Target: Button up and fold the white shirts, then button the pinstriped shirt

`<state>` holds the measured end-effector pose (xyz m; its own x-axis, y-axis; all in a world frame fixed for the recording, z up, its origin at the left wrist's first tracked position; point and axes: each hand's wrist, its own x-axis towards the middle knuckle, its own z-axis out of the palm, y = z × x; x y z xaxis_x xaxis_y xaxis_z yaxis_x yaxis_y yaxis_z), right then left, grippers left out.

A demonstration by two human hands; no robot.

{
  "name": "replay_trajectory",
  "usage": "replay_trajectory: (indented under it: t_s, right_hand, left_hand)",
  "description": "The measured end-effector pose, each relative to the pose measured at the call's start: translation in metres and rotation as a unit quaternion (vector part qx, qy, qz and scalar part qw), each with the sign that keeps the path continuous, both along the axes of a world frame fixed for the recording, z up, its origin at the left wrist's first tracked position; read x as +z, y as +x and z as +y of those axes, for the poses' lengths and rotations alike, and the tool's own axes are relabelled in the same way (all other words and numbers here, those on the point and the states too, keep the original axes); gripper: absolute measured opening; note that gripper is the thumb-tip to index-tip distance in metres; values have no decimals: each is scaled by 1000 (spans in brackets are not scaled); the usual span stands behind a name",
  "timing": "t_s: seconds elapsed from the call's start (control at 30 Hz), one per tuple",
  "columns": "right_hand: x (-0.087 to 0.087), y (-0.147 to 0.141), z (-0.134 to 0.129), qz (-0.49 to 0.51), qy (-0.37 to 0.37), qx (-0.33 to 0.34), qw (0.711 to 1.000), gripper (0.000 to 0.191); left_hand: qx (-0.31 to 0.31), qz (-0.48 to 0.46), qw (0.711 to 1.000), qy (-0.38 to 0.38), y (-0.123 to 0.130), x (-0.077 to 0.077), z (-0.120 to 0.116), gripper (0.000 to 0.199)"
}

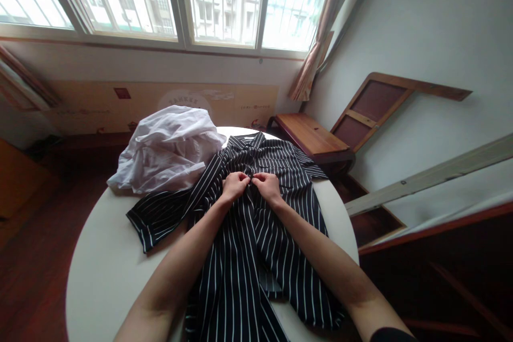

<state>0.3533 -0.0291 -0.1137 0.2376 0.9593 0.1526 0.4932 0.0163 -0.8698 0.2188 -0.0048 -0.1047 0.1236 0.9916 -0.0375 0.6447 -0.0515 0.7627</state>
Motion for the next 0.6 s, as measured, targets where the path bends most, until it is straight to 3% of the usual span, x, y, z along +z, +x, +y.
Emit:
replay_trajectory:
  t_s: [0.17,0.33,0.47,0.6]
  right_hand:
    - [-4,1,2,163,-26,10,986,16]
    - [7,6,5,317,-136,39,938,8]
    - [14,7,8,319,-161,71,931,5]
    - [11,1,8,217,-99,59,969,5]
  left_hand:
    - [13,-4,1000,-4,0,-2,2,19]
    - [4,-22,1000,-9,0,-5,3,19]
    - [-7,-43,999,-6,-2,-9,5,19]
    - [1,-59,998,7,-3,-15,9,19]
